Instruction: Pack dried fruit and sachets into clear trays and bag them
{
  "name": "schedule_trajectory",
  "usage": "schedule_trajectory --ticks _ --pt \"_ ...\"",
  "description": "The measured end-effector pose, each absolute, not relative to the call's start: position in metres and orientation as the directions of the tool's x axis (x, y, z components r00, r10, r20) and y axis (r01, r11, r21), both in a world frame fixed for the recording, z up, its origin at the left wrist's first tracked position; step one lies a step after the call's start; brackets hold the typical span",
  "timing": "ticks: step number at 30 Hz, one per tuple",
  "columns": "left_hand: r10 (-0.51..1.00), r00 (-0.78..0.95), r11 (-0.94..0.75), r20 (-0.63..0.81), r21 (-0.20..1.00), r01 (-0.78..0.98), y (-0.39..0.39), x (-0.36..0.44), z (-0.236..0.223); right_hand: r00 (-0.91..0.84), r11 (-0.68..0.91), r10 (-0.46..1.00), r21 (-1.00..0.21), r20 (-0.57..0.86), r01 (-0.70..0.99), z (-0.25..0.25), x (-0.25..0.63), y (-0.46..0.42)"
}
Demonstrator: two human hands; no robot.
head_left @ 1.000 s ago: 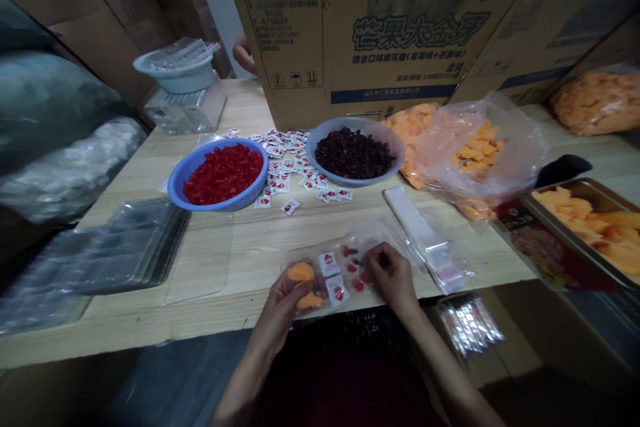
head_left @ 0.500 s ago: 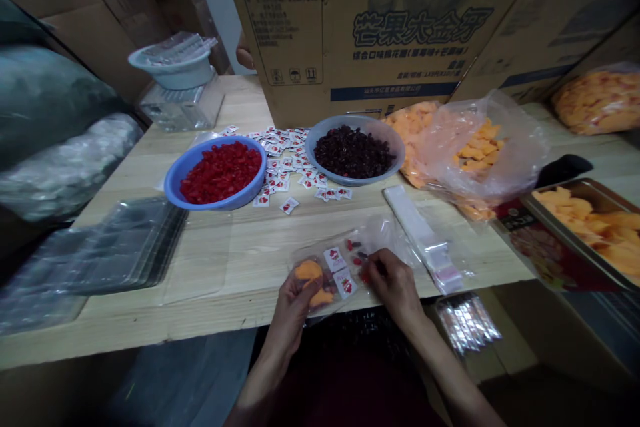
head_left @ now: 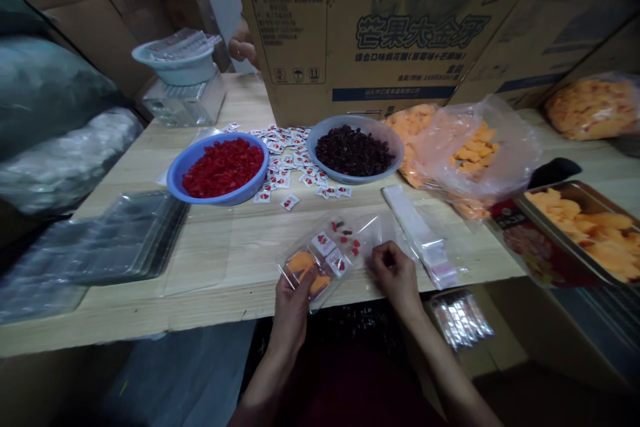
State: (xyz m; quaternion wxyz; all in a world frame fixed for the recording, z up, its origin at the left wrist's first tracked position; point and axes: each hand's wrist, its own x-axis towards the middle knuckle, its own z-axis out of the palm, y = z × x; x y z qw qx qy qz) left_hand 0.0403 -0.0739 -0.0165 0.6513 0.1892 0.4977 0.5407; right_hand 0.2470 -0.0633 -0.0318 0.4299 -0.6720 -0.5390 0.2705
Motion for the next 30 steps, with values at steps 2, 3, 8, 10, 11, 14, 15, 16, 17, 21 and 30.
schedule_trajectory --ticks 2,3,8,10,11,14,15,16,17,21,30 --pt "0.890 -0.062 0.361 -0.451 0.783 -0.507 -0.077 0.044 -0.016 0.305 -0.052 0.947 -0.890 0.099 0.452 -0.034 0.246 -0.062" --pt "0.888 -0.050 0.374 -0.457 0.782 -0.499 -0.080 0.045 -0.015 0.318 -0.049 0.942 -0.895 0.106 0.444 -0.035 0.246 -0.061" --pt "0.859 -0.046 0.440 -0.511 0.780 -0.444 -0.093 0.047 -0.010 0.318 -0.048 0.941 -0.881 0.119 0.471 -0.038 0.245 -0.058" --pt "0.846 -0.037 0.466 -0.531 0.773 -0.430 -0.095 0.048 -0.007 0.285 -0.061 0.952 -0.844 0.111 0.532 -0.038 0.244 -0.055" --pt "0.844 -0.029 0.474 -0.536 0.771 -0.426 -0.095 0.048 -0.006 0.263 -0.064 0.959 -0.816 0.110 0.574 -0.038 0.244 -0.052" --pt "0.847 0.003 0.484 -0.531 0.769 -0.418 -0.092 0.049 -0.006 0.184 -0.039 0.975 -0.722 0.124 0.691 -0.037 0.244 -0.040" --pt "0.847 0.013 0.489 -0.531 0.770 -0.411 -0.090 0.048 -0.007 0.162 -0.024 0.978 -0.698 0.133 0.716 -0.036 0.245 -0.036" --pt "0.847 0.022 0.494 -0.531 0.771 -0.403 -0.089 0.048 -0.007 0.148 -0.011 0.979 -0.680 0.143 0.733 -0.036 0.245 -0.032" --pt "0.847 0.031 0.499 -0.531 0.773 -0.392 -0.088 0.046 -0.008 0.141 -0.001 0.978 -0.671 0.154 0.742 -0.036 0.244 -0.028" --pt "0.852 0.061 0.503 -0.520 0.780 -0.372 -0.084 0.044 -0.010 0.122 0.036 0.977 -0.701 0.174 0.712 -0.035 0.234 -0.027" --pt "0.836 0.106 0.531 -0.538 0.748 -0.398 -0.086 0.047 -0.001 0.037 0.139 0.973 -0.709 0.227 0.691 -0.029 0.215 -0.047"
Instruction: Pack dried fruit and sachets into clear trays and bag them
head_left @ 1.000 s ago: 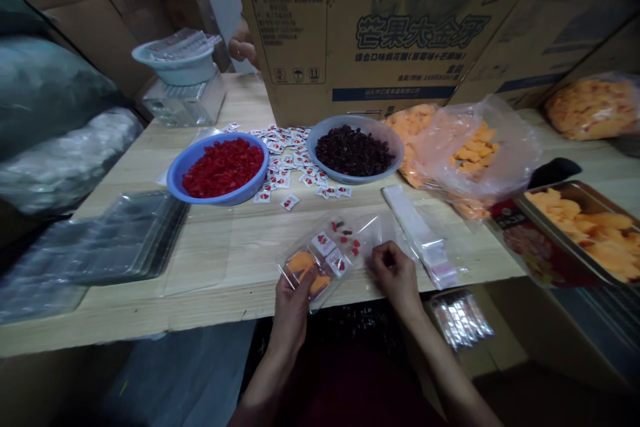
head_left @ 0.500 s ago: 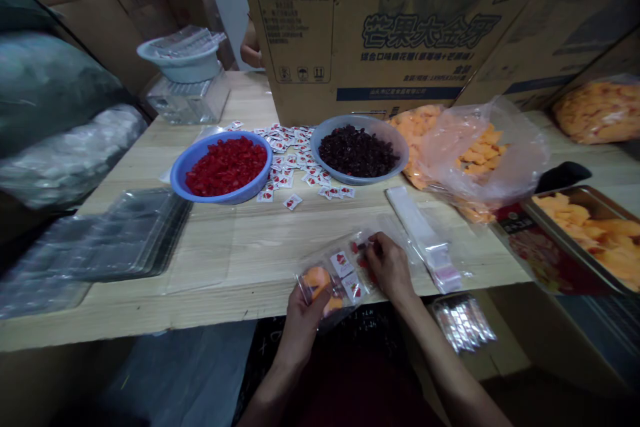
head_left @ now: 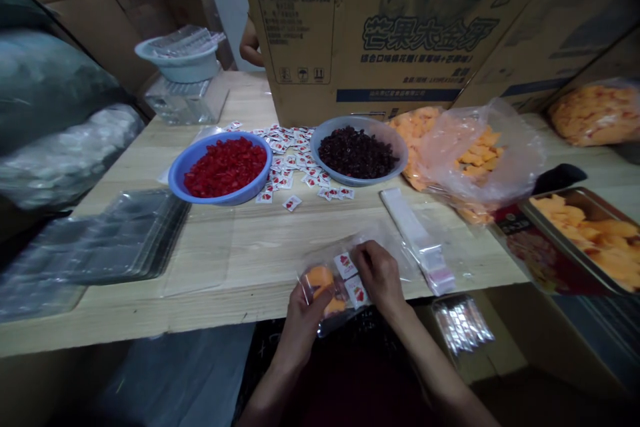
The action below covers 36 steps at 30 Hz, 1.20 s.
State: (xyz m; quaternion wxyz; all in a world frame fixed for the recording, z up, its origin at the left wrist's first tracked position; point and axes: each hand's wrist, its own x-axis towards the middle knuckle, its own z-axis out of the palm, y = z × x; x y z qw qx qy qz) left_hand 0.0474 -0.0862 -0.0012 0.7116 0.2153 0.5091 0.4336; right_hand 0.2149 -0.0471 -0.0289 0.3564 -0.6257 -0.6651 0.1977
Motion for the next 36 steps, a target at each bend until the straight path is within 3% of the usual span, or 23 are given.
schedule_trajectory --ticks 7,13,19,27,36 --pt "0.866 0.103 0.476 -0.488 0.747 -0.464 -0.098 0.040 -0.013 -0.072 0.248 0.960 -0.700 0.272 0.669 -0.022 0.202 -0.056" --pt "0.841 0.083 0.511 -0.535 0.733 -0.449 -0.109 0.037 -0.012 -0.027 0.193 0.969 -0.691 0.245 0.697 -0.026 0.195 -0.063" --pt "0.851 0.051 0.484 -0.523 0.741 -0.466 -0.106 0.043 -0.008 -0.153 0.299 0.951 -0.676 0.269 0.673 -0.020 0.204 -0.061" --pt "0.820 0.104 0.527 -0.562 0.673 -0.520 -0.102 0.056 -0.015 0.068 0.024 0.982 -0.478 0.174 0.878 -0.017 0.237 -0.088" --pt "0.807 0.062 0.511 -0.588 0.641 -0.573 -0.097 0.064 -0.004 0.007 0.106 0.987 -0.689 0.159 0.717 -0.004 0.240 -0.104"
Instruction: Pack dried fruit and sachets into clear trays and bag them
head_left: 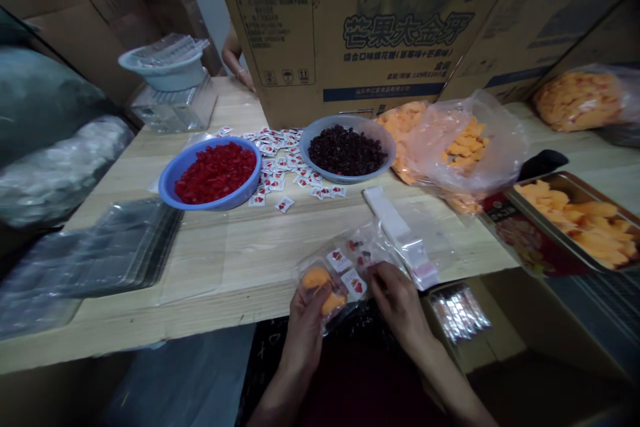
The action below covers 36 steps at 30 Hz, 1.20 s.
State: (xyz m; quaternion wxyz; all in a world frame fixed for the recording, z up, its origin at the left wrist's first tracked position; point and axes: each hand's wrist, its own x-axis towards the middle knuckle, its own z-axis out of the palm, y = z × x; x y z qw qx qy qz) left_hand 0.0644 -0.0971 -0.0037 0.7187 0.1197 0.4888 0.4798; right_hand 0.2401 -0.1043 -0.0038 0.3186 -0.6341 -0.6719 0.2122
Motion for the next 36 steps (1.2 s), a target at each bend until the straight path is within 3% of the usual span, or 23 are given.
schedule_trajectory --ticks 5,9,15,20,24,28,31,36 --pt "0.815 0.064 0.512 -0.576 0.662 -0.547 -0.095 0.062 -0.010 -0.012 0.142 0.983 -0.715 0.184 0.685 -0.006 0.234 -0.101" --pt "0.812 0.089 0.517 -0.576 0.641 -0.567 -0.095 0.058 -0.013 0.130 0.043 0.965 -0.623 0.229 0.781 -0.009 0.243 -0.096" --pt "0.800 0.123 0.534 -0.587 0.606 -0.590 -0.094 0.062 -0.017 0.163 0.002 0.954 -0.547 0.252 0.837 -0.008 0.257 -0.101" --pt "0.824 0.132 0.508 -0.551 0.615 -0.603 -0.093 0.071 -0.012 0.180 0.018 0.953 -0.639 0.244 0.769 -0.009 0.248 -0.114" --pt "0.857 0.107 0.473 -0.504 0.688 -0.550 -0.094 0.074 -0.009 0.156 0.031 0.968 -0.709 0.197 0.704 -0.009 0.231 -0.118" --pt "0.867 0.106 0.473 -0.486 0.739 -0.479 -0.096 0.069 -0.009 0.151 -0.061 0.982 -0.560 0.116 0.827 -0.008 0.225 -0.097" --pt "0.861 0.127 0.493 -0.492 0.748 -0.444 -0.098 0.066 -0.009 0.113 -0.044 0.984 -0.434 0.135 0.900 -0.009 0.228 -0.068" --pt "0.882 0.159 0.470 -0.444 0.793 -0.389 -0.097 0.064 -0.008 0.078 0.005 0.978 -0.394 0.195 0.919 -0.011 0.225 -0.030"
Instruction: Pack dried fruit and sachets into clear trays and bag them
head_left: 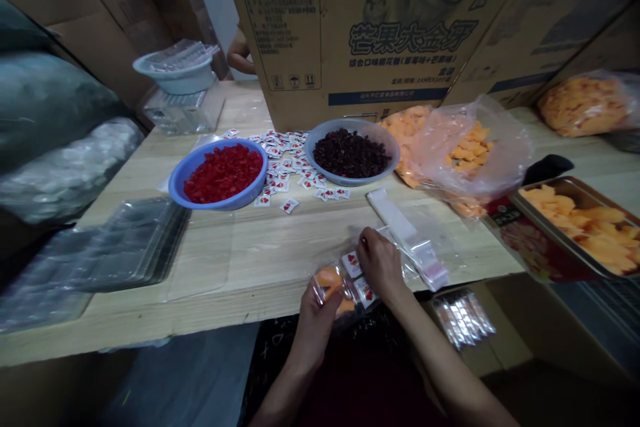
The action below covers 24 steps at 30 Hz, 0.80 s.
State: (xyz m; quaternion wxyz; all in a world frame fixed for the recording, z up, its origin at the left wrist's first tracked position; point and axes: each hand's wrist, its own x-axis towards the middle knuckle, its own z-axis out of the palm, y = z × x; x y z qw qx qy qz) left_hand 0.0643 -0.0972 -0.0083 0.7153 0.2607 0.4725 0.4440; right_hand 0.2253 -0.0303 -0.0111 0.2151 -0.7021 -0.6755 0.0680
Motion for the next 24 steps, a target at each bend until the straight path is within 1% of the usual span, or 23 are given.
schedule_trajectory --ticks 3,7,12,14,16,19,20,22,24 --pt "0.902 0.159 0.431 -0.401 0.815 -0.386 -0.094 0.062 -0.007 0.015 0.083 0.975 -0.426 0.220 0.901 -0.007 0.215 -0.026" --pt "0.896 0.155 0.442 -0.415 0.807 -0.392 -0.090 0.065 -0.011 -0.081 0.187 0.970 -0.499 0.227 0.846 0.001 0.188 -0.037" --pt "0.929 0.100 0.363 -0.357 0.821 -0.441 -0.094 0.074 -0.020 -0.125 0.216 0.974 -0.607 0.189 0.765 0.003 0.167 -0.053" --pt "0.928 0.097 0.367 -0.360 0.833 -0.415 -0.095 0.067 -0.017 -0.108 0.200 0.978 -0.656 0.178 0.728 0.002 0.172 -0.056" --pt "0.906 0.193 0.423 -0.378 0.839 -0.342 -0.097 0.052 -0.011 -0.077 0.165 0.985 -0.699 0.156 0.695 0.000 0.181 -0.059" --pt "0.784 0.444 0.564 -0.434 0.797 -0.216 -0.098 0.026 -0.005 -0.059 0.126 0.991 -0.743 0.117 0.657 -0.001 0.194 -0.061" --pt "0.752 0.481 0.592 -0.451 0.782 -0.193 -0.098 0.020 -0.005 -0.069 0.130 0.991 -0.749 0.112 0.650 -0.001 0.196 -0.062" --pt "0.749 0.454 0.609 -0.483 0.772 -0.183 -0.096 0.015 -0.009 -0.098 0.153 0.988 -0.741 0.118 0.653 -0.001 0.194 -0.065" --pt "0.791 0.360 0.584 -0.494 0.786 -0.205 -0.093 0.018 -0.015 -0.131 0.176 0.984 -0.723 0.119 0.668 0.000 0.186 -0.070"
